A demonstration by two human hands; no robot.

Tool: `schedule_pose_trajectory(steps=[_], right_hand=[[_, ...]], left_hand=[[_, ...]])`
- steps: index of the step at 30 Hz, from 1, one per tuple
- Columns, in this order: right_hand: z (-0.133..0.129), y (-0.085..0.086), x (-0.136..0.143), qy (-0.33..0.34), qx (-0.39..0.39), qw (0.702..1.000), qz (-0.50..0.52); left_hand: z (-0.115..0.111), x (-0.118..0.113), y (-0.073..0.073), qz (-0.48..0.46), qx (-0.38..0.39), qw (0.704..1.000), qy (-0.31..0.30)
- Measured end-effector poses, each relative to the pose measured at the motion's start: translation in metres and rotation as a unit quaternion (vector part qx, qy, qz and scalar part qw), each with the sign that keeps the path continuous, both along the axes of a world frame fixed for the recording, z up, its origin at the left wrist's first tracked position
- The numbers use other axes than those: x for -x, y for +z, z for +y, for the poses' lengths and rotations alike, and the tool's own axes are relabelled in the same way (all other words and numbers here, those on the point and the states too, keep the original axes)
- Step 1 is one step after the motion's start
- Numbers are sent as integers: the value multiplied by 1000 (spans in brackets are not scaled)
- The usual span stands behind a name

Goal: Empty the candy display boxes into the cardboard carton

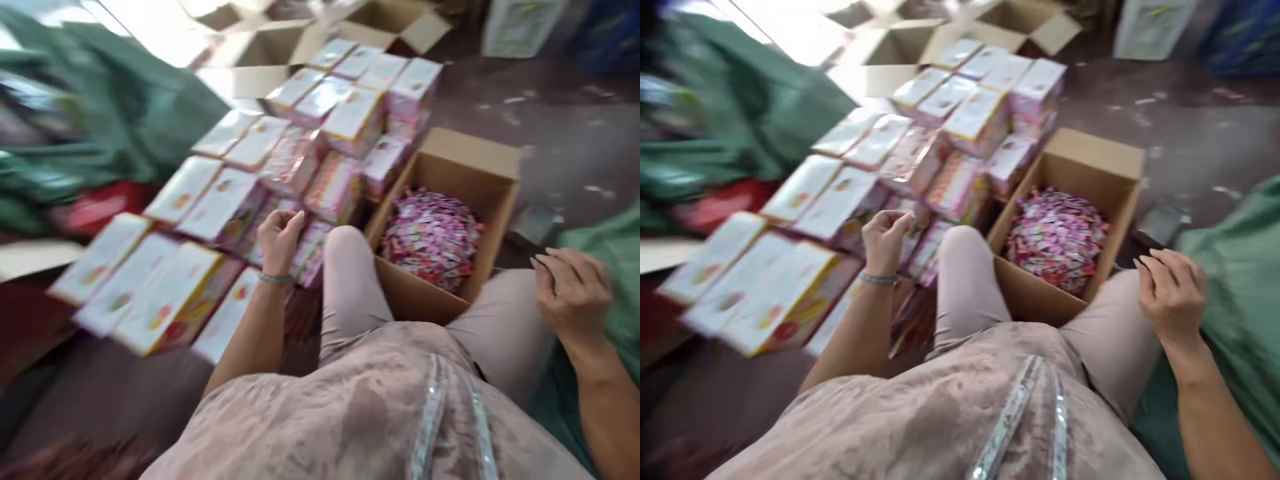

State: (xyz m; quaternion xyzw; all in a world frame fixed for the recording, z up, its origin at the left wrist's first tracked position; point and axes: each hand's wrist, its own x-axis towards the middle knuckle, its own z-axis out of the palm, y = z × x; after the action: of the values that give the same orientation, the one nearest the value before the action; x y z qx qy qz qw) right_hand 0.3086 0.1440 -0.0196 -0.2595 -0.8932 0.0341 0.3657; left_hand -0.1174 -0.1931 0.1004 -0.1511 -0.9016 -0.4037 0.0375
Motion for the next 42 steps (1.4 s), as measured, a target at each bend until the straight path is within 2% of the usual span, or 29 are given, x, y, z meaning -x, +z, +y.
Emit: schedule_pose_trajectory(steps=[2,3,5,7,8,10,14,16,18,20,21,23,25,26,28,29,31,33,37,39,40,42], right_hand=[[-13,-23,42,59,39,997,15],[-21,-30,59,80,62,995,22],[-32,-39,83,114,97,989,19],[-37,-45,96,137,117,984,5],[-37,-47,99,144,123,982,-3],[-33,-54,102,146,126,981,-10],[-24,-70,102,151,86,985,11],[-23,-76,101,148,86,985,20],[-25,-79,98,142,110,984,13],[-28,-80,96,138,133,981,0],[-29,-79,95,141,138,980,-2],[-30,-77,94,148,133,980,5],[-32,-72,95,152,118,981,9],[-33,-67,96,154,107,982,13],[-41,-51,104,167,86,982,32],[-48,-39,109,183,78,979,52],[-68,-10,123,232,76,965,93],[-96,24,141,295,91,944,119],[-154,84,172,441,89,878,166],[-175,101,183,492,34,855,160],[-181,107,187,496,-3,854,155],[-186,110,191,456,-69,874,151]], left_hand=[[-65,3,15,25,173,982,72],[-96,-1,22,13,271,958,90],[-150,-13,29,-45,445,890,87],[-192,-25,27,-102,555,823,71],[-209,-30,23,-126,585,799,64],[-234,-35,11,-165,611,773,52],[-253,-39,-14,-157,623,765,46],[-253,-41,-20,-137,631,762,50],[-250,-43,-20,-134,634,760,45],[-249,-46,-16,-138,611,778,51],[-248,-47,-12,-142,584,797,63],[-245,-50,-5,-157,483,855,100],[-238,-55,3,-184,329,917,133],[-233,-58,8,-202,248,937,143],[-217,-65,19,-244,122,950,152],[-208,-69,25,-264,92,948,151],[-188,-75,42,-283,90,946,130],[-165,-80,62,-265,120,953,84],[-106,-86,99,-242,145,959,-27],[-73,-91,110,-250,141,954,-85],[-57,-94,112,-261,132,949,-119],[-27,-99,110,-310,94,927,-191]])
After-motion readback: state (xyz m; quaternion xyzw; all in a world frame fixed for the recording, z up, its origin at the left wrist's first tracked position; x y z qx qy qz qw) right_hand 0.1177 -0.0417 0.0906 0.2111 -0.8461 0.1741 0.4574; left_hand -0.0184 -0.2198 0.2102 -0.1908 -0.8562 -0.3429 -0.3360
